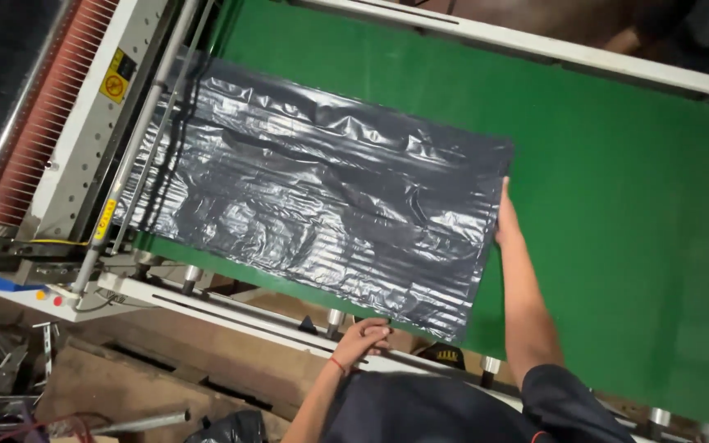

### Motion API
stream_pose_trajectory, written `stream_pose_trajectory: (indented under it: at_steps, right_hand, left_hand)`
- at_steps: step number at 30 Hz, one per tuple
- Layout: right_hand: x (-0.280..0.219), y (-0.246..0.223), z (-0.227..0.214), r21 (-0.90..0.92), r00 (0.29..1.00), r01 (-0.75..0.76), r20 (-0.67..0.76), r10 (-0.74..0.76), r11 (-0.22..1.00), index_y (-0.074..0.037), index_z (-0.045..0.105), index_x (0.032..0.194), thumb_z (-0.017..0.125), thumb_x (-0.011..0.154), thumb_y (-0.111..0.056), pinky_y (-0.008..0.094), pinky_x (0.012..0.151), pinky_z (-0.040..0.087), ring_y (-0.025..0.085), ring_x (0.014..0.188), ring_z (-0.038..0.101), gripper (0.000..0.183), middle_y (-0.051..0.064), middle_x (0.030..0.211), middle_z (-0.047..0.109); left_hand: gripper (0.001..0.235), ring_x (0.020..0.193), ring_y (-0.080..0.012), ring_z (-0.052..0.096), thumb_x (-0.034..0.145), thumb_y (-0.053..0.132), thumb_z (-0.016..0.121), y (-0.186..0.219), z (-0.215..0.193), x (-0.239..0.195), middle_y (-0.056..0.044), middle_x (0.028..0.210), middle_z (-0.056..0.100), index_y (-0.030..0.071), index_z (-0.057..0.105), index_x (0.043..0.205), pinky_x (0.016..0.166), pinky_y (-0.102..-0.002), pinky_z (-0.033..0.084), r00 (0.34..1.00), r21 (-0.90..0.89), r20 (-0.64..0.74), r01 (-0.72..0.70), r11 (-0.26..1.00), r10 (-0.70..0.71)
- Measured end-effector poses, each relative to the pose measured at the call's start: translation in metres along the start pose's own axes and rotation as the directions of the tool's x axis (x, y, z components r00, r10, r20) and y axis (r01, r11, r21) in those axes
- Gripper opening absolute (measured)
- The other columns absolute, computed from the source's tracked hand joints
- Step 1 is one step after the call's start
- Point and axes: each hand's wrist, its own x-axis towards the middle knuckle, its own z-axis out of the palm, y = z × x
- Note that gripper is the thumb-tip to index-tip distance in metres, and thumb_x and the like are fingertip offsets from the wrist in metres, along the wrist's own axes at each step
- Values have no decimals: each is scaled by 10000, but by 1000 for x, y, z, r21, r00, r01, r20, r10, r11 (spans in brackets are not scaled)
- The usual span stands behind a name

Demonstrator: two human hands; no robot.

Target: The person repeatedly picks up large, rectangular items wrapped in black plastic from a green conveyor belt and moves them to a nearby white table. The person handles the items by hand, lifting and placing them in a repetitive cycle.

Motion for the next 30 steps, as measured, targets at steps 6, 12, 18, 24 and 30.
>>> stream_pose_trajectory:
  at_steps: [6, 12, 18, 24, 30]
  right_hand:
    - [2, -16, -15, -194, 998, 0, -67, -13, 981, -76, 195, 1624, 249, 679, -930, 573, 1242, 147, 383, 1572, 130, 1275, 226, 1689, 137]
    - [61, 3, -38, -417, 940, 92, -263, -217, 904, -163, 664, 1307, 788, 819, -459, 327, 781, 517, 109, 1027, 630, 584, -26, 1150, 702]
    - [125, 34, -73, -788, 783, 234, -194, -591, 569, -302, 769, 1047, 837, 871, -529, 375, 814, 579, 210, 843, 729, 295, -99, 860, 745]
    - [78, 15, -43, -940, 670, 108, -172, -723, 323, -234, 660, 976, 842, 896, -428, 467, 746, 586, 267, 805, 738, 278, -50, 792, 734]
    - [38, 38, -29, -870, 617, 311, -121, -778, 383, -149, 605, 1076, 752, 1000, -307, 504, 716, 552, 366, 787, 727, 229, 73, 852, 746]
  left_hand:
    - [347, 643, -154, 657, 983, 263, 678, -7, 9, 29, -189, 1123, 717, -44, 646, 1142, 474, -171, 474, 998, -274, -58, -17, 962, 2]
    - [281, 557, -132, 688, 997, 281, 666, 1, 13, 35, -140, 986, 793, 7, 669, 1061, 483, -215, 571, 989, 31, -126, -74, 997, 77]
    - [530, 735, -276, 781, 1013, 427, 698, -18, 0, 51, -235, 1088, 747, -62, 678, 1215, 558, -325, 664, 990, 194, -107, -71, 978, 93]
    - [515, 694, -244, 787, 1024, 406, 684, -16, -5, 44, -205, 1059, 764, -68, 654, 1223, 537, -294, 669, 992, 140, -100, -60, 988, 75]
    - [476, 720, -253, 788, 1017, 385, 684, -11, -6, 30, -195, 1042, 760, -44, 667, 1221, 540, -306, 677, 992, 248, -62, -88, 965, 106]
